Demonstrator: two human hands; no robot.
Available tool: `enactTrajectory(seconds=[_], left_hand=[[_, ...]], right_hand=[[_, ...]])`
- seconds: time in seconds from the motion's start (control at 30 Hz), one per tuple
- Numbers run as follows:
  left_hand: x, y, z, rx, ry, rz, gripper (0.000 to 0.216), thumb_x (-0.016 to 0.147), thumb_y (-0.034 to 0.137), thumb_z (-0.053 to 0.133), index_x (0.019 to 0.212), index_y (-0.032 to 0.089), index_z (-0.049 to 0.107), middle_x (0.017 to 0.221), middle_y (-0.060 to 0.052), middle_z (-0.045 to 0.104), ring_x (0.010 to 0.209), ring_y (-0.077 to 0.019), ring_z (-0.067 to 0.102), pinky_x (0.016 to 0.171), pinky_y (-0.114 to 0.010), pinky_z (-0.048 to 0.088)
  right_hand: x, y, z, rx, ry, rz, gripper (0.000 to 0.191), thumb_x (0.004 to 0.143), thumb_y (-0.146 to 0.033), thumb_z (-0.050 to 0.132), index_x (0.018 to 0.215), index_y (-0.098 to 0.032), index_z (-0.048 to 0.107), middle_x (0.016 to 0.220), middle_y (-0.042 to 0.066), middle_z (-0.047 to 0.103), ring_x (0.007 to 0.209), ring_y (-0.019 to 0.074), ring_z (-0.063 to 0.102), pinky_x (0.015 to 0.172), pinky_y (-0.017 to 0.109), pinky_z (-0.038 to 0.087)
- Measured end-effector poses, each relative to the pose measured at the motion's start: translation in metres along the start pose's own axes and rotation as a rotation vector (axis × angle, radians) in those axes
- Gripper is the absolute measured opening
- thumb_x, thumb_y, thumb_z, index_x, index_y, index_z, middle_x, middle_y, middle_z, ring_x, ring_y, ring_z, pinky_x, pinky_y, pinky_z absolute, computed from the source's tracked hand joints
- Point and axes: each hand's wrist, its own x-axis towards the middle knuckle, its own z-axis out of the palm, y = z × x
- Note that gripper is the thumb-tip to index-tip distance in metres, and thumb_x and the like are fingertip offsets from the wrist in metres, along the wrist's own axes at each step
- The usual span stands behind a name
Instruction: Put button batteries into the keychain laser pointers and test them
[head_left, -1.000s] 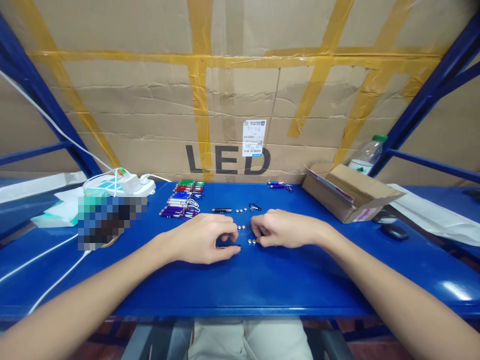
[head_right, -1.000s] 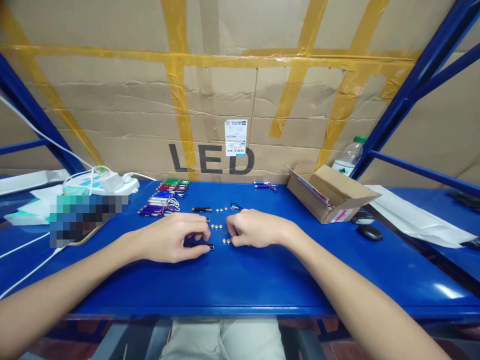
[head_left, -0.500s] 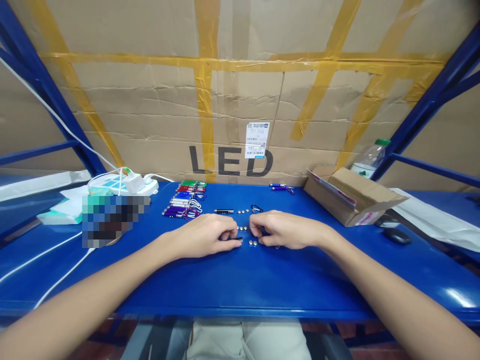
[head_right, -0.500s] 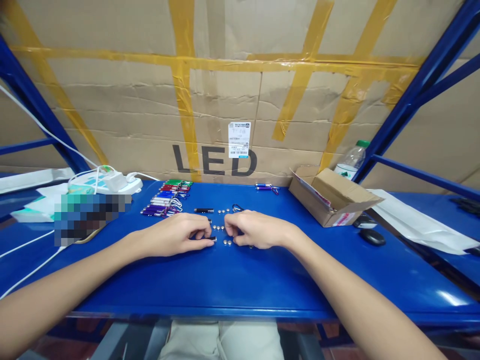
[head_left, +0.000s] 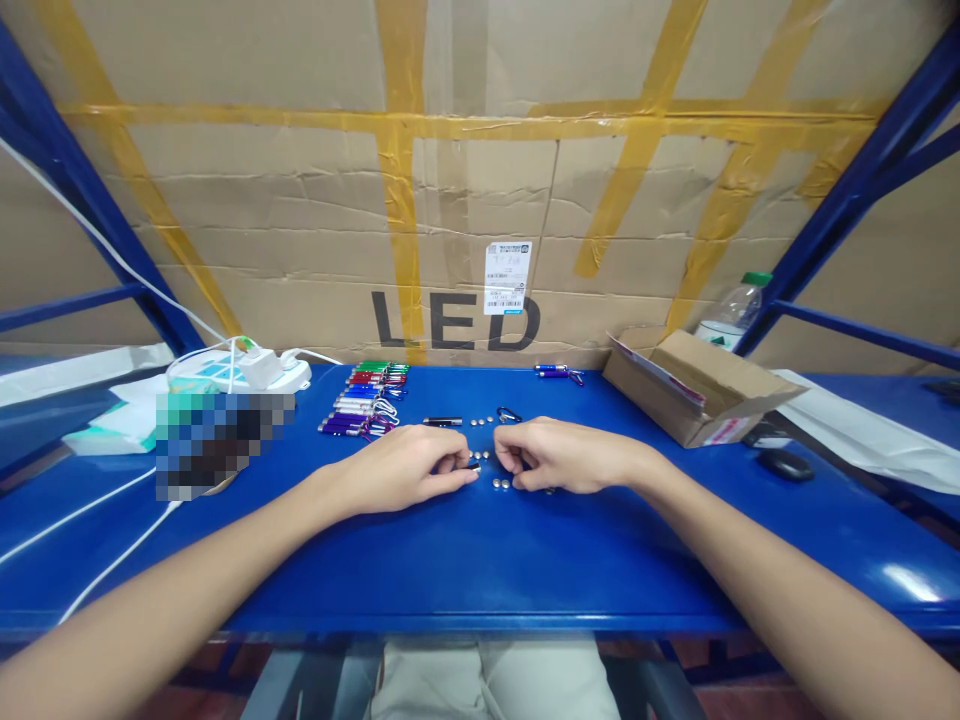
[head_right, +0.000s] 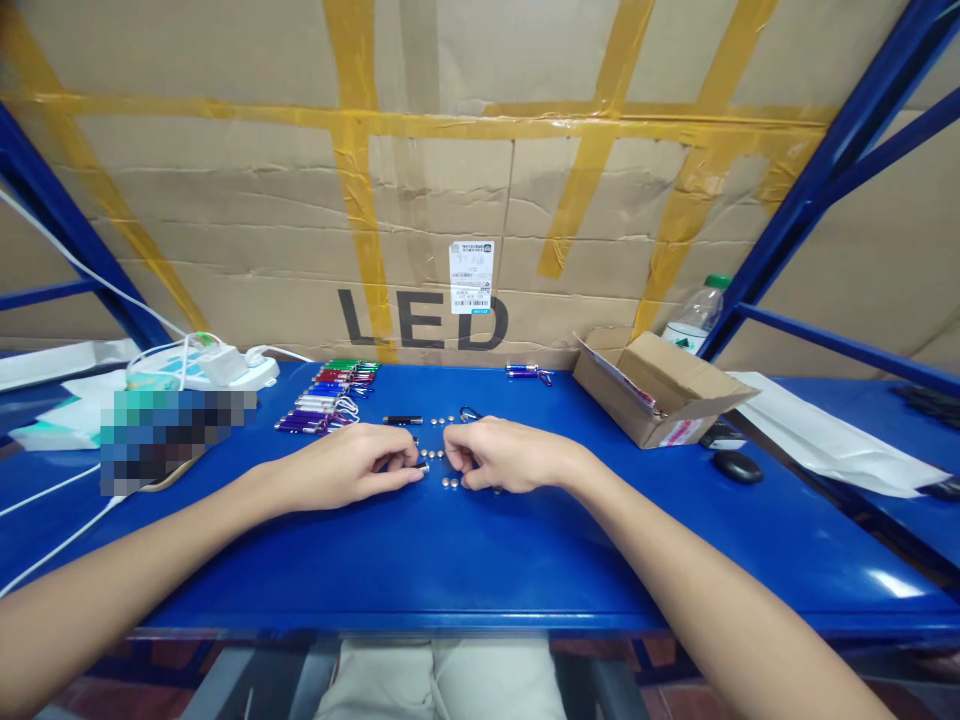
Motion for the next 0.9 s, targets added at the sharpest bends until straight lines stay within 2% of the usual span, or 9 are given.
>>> enactTrajectory(seconds=[0.17,0.3,0.4,0.53,0.9], left_hand=[[0.000,0.000,-0.001,0.002,0.021,0.005,0.028,0.108,0.043,0.058,0.094,0.020,0.066,0.085,-0.001,0.071,0.072,-0.0168,0.063,0.067,-0.027,0.040],[0.000,-0.001,-0.001,0.005,0.027,0.009,0.027,0.108,0.042,0.059,0.095,0.020,0.066,0.085,-0.001,0.071,0.071,-0.0168,0.063,0.067,-0.028,0.040],[0.000,-0.002,-0.001,0.013,0.028,0.012,0.027,0.108,0.042,0.059,0.094,0.020,0.066,0.084,-0.001,0.070,0.071,-0.0170,0.062,0.067,-0.028,0.040],[0.000,-0.004,0.000,0.016,0.035,0.029,0.027,0.108,0.042,0.059,0.092,0.020,0.065,0.082,-0.001,0.069,0.071,-0.0171,0.062,0.066,-0.028,0.040],[0.000,-0.004,-0.001,0.022,0.031,0.008,0.029,0.108,0.042,0.058,0.091,0.020,0.065,0.083,-0.001,0.069,0.071,-0.0173,0.062,0.066,-0.028,0.040]], right_hand=[[-0.002,0.002,-0.003,0.022,-0.043,-0.028,0.020,0.089,-0.017,0.076,0.086,-0.021,0.056,0.075,-0.006,0.059,0.068,0.0124,0.053,0.062,0.024,0.035],[-0.001,-0.001,-0.003,0.025,0.006,-0.055,0.019,0.090,-0.021,0.078,0.090,-0.020,0.060,0.082,-0.004,0.062,0.072,0.0134,0.055,0.065,0.024,0.036],[0.003,-0.004,0.001,0.036,0.029,-0.087,0.017,0.090,-0.019,0.078,0.094,-0.019,0.061,0.087,-0.003,0.064,0.076,0.0136,0.056,0.067,0.024,0.038],[0.006,-0.007,0.006,0.044,0.023,-0.102,0.012,0.091,-0.013,0.072,0.092,-0.019,0.062,0.083,-0.003,0.063,0.073,0.0132,0.055,0.067,0.024,0.038],[0.003,-0.009,0.003,0.038,0.023,-0.058,0.020,0.089,-0.008,0.073,0.090,-0.020,0.056,0.076,-0.006,0.059,0.068,0.0116,0.052,0.066,0.023,0.035]])
